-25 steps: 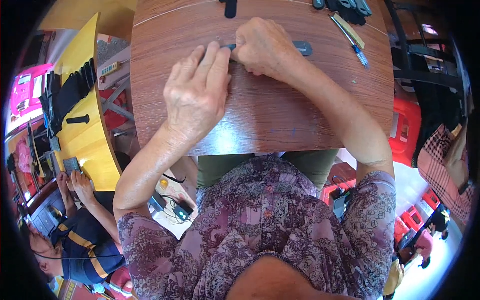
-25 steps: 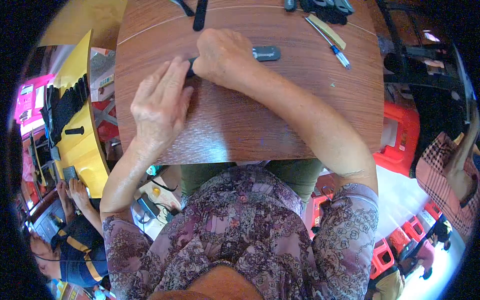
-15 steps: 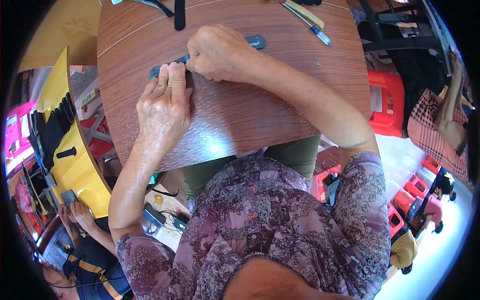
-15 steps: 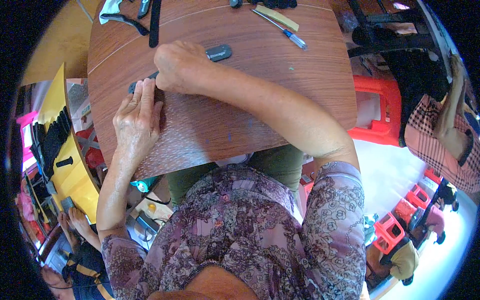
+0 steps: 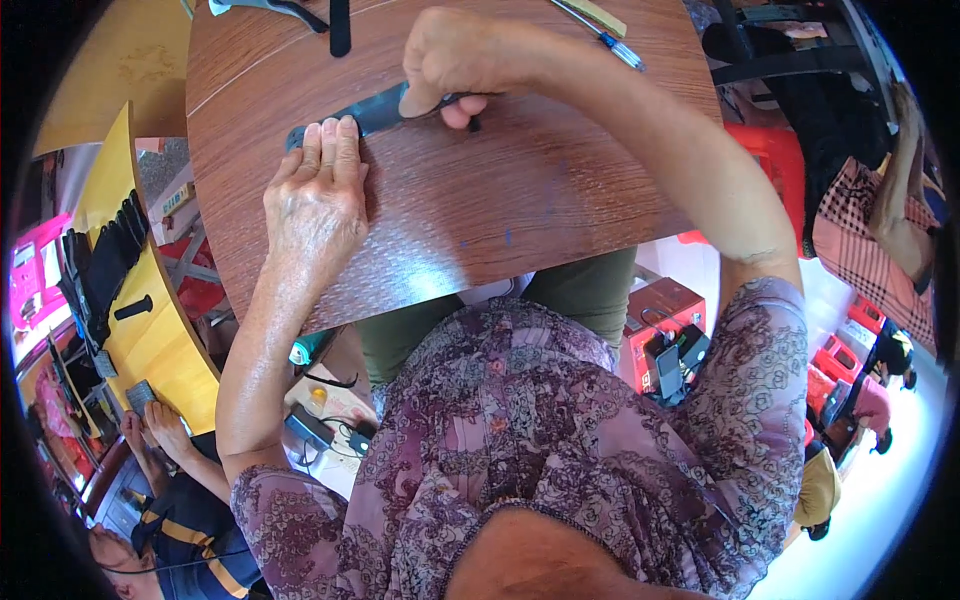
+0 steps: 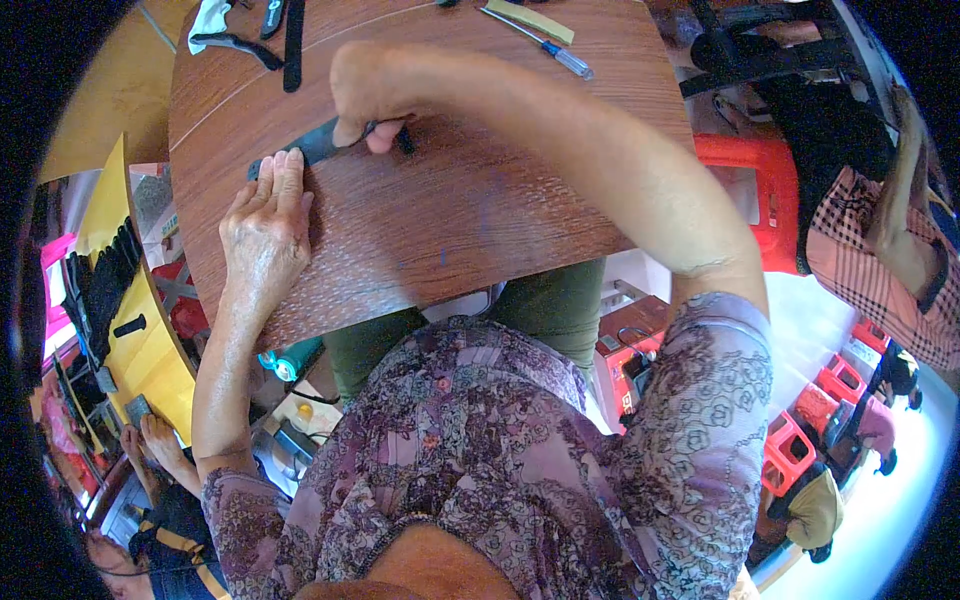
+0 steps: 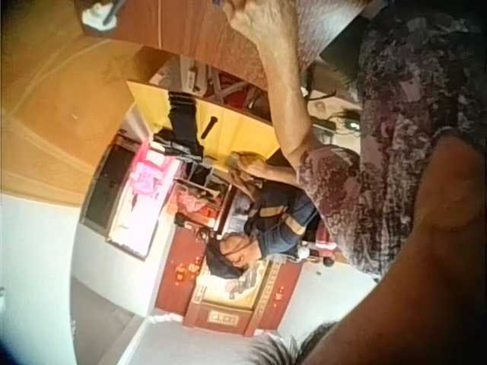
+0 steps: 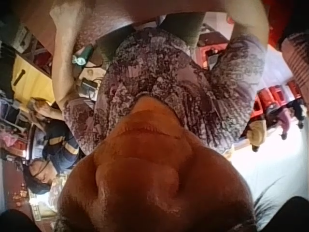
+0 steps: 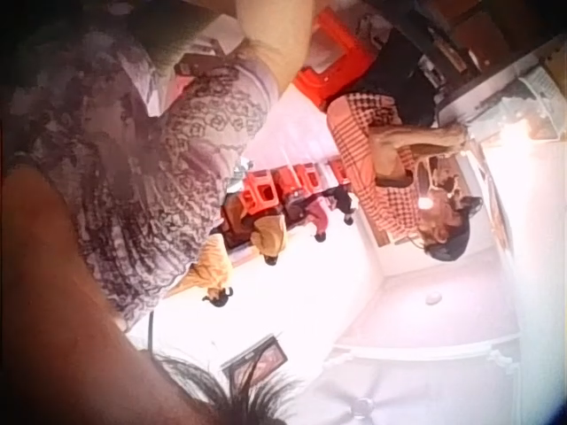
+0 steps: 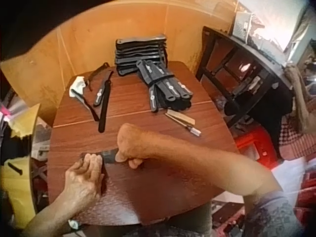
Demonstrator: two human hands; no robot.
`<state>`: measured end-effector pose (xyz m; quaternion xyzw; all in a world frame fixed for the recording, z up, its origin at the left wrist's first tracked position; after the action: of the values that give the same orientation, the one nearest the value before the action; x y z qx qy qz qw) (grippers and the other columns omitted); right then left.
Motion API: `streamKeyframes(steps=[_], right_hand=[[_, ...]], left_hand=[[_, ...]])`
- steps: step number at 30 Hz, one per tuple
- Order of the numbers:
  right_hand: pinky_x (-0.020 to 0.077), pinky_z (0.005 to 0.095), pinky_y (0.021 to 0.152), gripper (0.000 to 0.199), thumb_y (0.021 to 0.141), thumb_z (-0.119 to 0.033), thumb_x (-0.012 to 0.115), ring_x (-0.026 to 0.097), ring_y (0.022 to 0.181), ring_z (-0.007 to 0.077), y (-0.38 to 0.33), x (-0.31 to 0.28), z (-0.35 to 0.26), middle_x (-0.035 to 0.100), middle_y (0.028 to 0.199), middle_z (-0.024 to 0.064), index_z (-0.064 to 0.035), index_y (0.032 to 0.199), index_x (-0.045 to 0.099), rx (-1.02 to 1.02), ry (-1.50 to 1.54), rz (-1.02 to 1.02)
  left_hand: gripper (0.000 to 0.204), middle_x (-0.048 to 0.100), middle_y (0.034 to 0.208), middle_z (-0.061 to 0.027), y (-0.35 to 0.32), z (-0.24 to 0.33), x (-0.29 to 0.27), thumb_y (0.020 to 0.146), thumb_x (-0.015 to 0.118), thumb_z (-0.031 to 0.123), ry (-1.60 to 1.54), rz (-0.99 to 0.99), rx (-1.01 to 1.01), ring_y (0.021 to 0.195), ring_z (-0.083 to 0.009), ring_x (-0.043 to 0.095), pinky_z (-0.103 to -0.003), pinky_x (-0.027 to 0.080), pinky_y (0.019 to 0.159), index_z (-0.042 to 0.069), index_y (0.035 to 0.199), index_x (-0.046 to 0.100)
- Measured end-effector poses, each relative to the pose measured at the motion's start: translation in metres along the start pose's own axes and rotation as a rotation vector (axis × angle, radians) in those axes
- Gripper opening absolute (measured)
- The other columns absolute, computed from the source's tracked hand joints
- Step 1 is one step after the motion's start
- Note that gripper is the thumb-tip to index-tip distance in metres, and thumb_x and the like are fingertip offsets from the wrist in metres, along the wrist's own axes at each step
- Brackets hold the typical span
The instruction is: Assembling or finishing small textile straps using a handheld tool.
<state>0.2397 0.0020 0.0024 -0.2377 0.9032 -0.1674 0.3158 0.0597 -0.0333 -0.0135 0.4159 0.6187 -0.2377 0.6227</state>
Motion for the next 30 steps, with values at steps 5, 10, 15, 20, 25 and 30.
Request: streamKeyframes(steps=[5, 10, 15, 20, 25, 30], right_hand=[[0.0366, 0.0215, 0.037, 0.016, 0.074, -0.016, 0.065, 0.050, 0.043, 0.0065, -0.017, -0.019, 0.039, 0.061, 0.056, 0.0045, -0.0017, 0.067, 0.065, -0.136, 0.264, -0.051], [0.0307, 0.0167, 0.035, 0.011, 0.080, -0.013, 0.064, 0.045, 0.040, 0.0023, -0.047, -0.016, 0.050, 0.061, 0.059, 0.0031, -0.0027, 0.078, 0.064, -0.006, 0.377, 0.206], [0.0317, 0.0175, 0.034, 0.010, 0.079, -0.011, 0.063, 0.047, 0.040, 0.0042, -0.051, -0.012, 0.056, 0.061, 0.058, 0.0049, -0.0022, 0.074, 0.064, 0.060, 0.453, 0.250], [0.0338, 0.0202, 0.034, 0.011, 0.077, -0.010, 0.062, 0.050, 0.040, 0.0062, -0.051, -0.010, 0.049, 0.062, 0.057, 0.0072, -0.0016, 0.069, 0.063, 0.129, 0.361, 0.290], [0.0347, 0.0208, 0.034, 0.011, 0.076, -0.010, 0.062, 0.051, 0.041, 0.0069, -0.052, -0.010, 0.051, 0.062, 0.057, 0.0075, -0.0014, 0.070, 0.062, 0.130, 0.389, 0.292], [0.0357, 0.0212, 0.034, 0.010, 0.076, -0.009, 0.062, 0.052, 0.041, 0.0069, -0.052, -0.009, 0.055, 0.062, 0.057, 0.0078, -0.0010, 0.069, 0.062, 0.126, 0.423, 0.301]], left_hand=[[0.036, 0.061, 0.103, -0.0263, -0.002, 0.002, 0.002, 0.081, 0.057, 0.011, 0.033, 0.043, -0.015, 0.100, -0.0337, 0.061, -0.042, 0.048, 0.085, -0.010, 0.110, 0.056], [0.035, 0.061, 0.103, -0.0258, 0.001, 0.005, -0.001, 0.081, 0.057, 0.011, -0.011, 0.078, -0.027, 0.099, -0.0332, 0.061, -0.043, 0.048, 0.086, -0.009, 0.110, 0.056], [0.037, 0.060, 0.107, -0.0236, -0.001, 0.004, -0.001, 0.080, 0.059, 0.010, -0.055, 0.048, -0.046, 0.103, -0.0311, 0.059, -0.040, 0.046, 0.087, -0.004, 0.114, 0.056], [0.040, 0.059, 0.110, -0.0217, -0.003, 0.004, -0.001, 0.079, 0.061, 0.009, -0.070, 0.037, -0.049, 0.107, -0.0297, 0.057, -0.038, 0.045, 0.089, 0.002, 0.118, 0.055], [0.039, 0.062, 0.105, -0.0220, -0.002, 0.005, -0.004, 0.076, 0.062, 0.007, -0.066, 0.047, -0.040, 0.102, -0.0313, 0.060, -0.041, 0.046, 0.089, 0.001, 0.114, 0.059], [0.039, 0.062, 0.105, -0.0221, -0.003, 0.006, -0.004, 0.076, 0.062, 0.007, -0.072, 0.061, -0.034, 0.103, -0.0310, 0.060, -0.041, 0.046, 0.089, 0.002, 0.114, 0.059]])
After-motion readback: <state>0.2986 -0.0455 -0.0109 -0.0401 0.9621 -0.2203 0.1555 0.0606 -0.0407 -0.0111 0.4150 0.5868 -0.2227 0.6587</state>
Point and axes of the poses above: each hand's wrist, its own y-axis towards the middle knuckle, its own x-axis out of the palm, z = x × y, the point moved 3 cm from there along y, towards the middle knuckle
